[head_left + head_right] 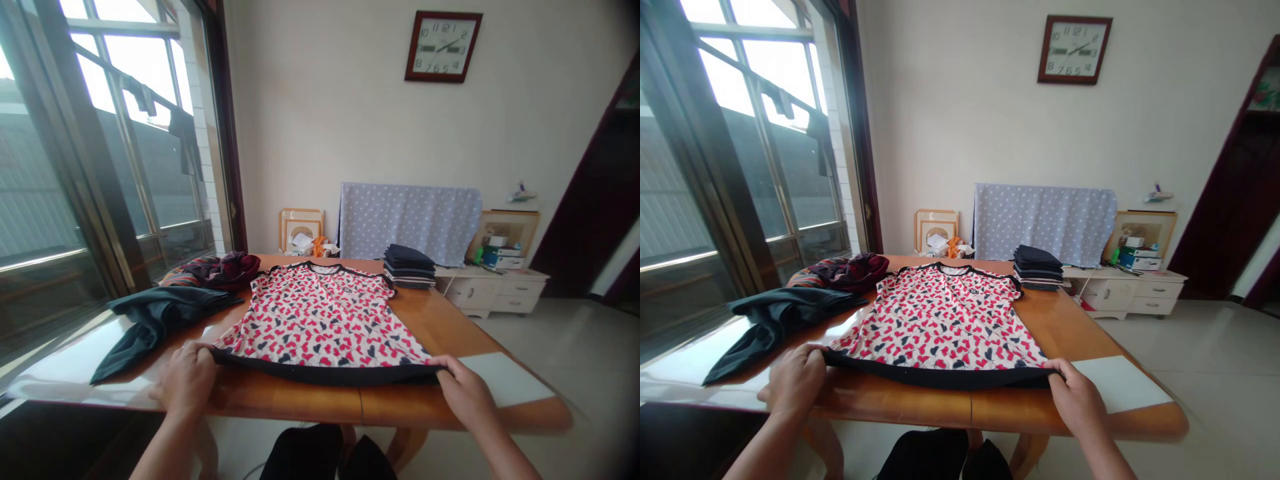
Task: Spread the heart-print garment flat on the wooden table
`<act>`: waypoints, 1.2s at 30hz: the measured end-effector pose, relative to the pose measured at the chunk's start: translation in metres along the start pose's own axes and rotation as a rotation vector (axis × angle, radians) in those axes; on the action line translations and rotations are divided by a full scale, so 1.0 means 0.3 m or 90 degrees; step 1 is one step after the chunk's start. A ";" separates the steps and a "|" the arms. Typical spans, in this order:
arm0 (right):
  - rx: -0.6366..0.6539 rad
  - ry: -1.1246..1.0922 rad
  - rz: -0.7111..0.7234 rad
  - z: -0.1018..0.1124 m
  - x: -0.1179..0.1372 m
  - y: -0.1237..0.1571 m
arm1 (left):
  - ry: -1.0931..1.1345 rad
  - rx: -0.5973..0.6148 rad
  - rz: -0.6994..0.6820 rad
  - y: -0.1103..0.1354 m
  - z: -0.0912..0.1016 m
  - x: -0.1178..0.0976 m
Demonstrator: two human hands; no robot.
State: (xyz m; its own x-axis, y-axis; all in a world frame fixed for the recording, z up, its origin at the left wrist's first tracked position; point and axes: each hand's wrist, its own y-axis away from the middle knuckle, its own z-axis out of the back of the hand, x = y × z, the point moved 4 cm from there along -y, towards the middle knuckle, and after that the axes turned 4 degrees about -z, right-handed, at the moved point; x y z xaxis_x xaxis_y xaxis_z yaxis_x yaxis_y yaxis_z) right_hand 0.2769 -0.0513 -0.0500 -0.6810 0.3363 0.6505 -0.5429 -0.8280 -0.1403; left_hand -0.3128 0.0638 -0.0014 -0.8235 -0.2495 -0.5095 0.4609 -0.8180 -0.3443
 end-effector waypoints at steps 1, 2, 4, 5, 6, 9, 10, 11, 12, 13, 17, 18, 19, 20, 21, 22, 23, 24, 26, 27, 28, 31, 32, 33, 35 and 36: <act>-0.008 0.006 0.002 0.002 -0.006 0.003 | -0.011 0.002 -0.006 0.007 0.007 0.003; -0.019 0.011 0.013 0.003 -0.011 0.003 | -0.019 0.001 -0.010 0.015 0.014 0.006; -0.044 0.019 0.053 0.003 -0.018 0.001 | -0.020 -0.011 -0.019 0.031 0.027 0.008; -0.055 0.023 0.073 0.000 -0.021 -0.001 | -0.015 -0.022 -0.027 0.039 0.034 0.005; -0.062 0.028 0.089 -0.004 -0.025 -0.004 | -0.008 -0.033 -0.038 0.047 0.041 0.000; -0.064 0.052 0.099 -0.023 -0.043 -0.016 | 0.001 -0.030 -0.084 0.067 0.048 -0.028; -0.065 0.063 0.092 -0.031 -0.052 -0.020 | -0.003 -0.014 -0.097 0.071 0.046 -0.039; -0.069 0.074 0.083 -0.037 -0.061 -0.025 | -0.010 0.006 -0.108 0.074 0.041 -0.050; -0.073 0.084 0.074 -0.043 -0.070 -0.029 | -0.020 0.026 -0.117 0.075 0.036 -0.059; -0.077 0.091 0.066 -0.048 -0.078 -0.033 | -0.031 0.044 -0.124 0.075 0.029 -0.066; -0.075 0.101 0.049 -0.060 -0.095 -0.038 | -0.072 0.089 -0.121 0.060 0.001 -0.075; -0.073 0.102 0.050 -0.060 -0.095 -0.037 | -0.078 0.093 -0.118 0.055 -0.005 -0.075; -0.070 0.101 0.053 -0.059 -0.093 -0.036 | -0.081 0.096 -0.117 0.049 -0.011 -0.074; -0.067 0.101 0.057 -0.057 -0.089 -0.035 | -0.081 0.097 -0.117 0.043 -0.016 -0.074; -0.064 0.100 0.062 -0.055 -0.085 -0.033 | -0.076 0.097 -0.119 0.038 -0.020 -0.073; -0.061 0.098 0.065 -0.053 -0.080 -0.031 | -0.068 0.094 -0.120 0.033 -0.023 -0.073; -0.059 0.095 0.067 -0.050 -0.074 -0.029 | -0.055 0.086 -0.120 0.027 -0.025 -0.071; -0.059 0.092 0.066 -0.047 -0.067 -0.025 | -0.035 0.072 -0.118 0.021 -0.024 -0.068; -0.063 0.077 0.058 -0.035 -0.050 -0.011 | 0.026 0.029 -0.102 0.008 -0.015 -0.056; -0.063 0.062 0.049 -0.029 -0.040 -0.001 | 0.063 0.008 -0.083 0.001 -0.008 -0.045; -0.061 0.045 0.040 -0.022 -0.030 0.011 | 0.096 -0.006 -0.060 -0.006 0.000 -0.033; -0.041 -0.005 0.017 -0.003 -0.002 0.045 | 0.117 -0.002 0.012 -0.018 0.025 0.000; -0.033 -0.013 0.014 0.002 0.004 0.053 | 0.099 0.009 0.029 -0.019 0.033 0.009; -0.027 -0.016 0.012 0.008 0.009 0.058 | 0.078 0.022 0.038 -0.019 0.040 0.014; -0.011 -0.011 0.021 0.016 0.012 0.062 | 0.039 0.043 0.041 -0.018 0.050 0.022; -0.003 -0.007 0.030 0.019 0.013 0.063 | 0.023 0.052 0.038 -0.017 0.052 0.026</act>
State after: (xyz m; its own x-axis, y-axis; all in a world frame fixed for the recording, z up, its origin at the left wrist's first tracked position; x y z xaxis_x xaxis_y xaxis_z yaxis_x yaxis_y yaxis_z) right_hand 0.2669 -0.0683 -0.0458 -0.7009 0.2915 0.6510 -0.5119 -0.8412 -0.1744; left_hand -0.3266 0.0579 0.0086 -0.7820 -0.2817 -0.5560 0.4794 -0.8419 -0.2479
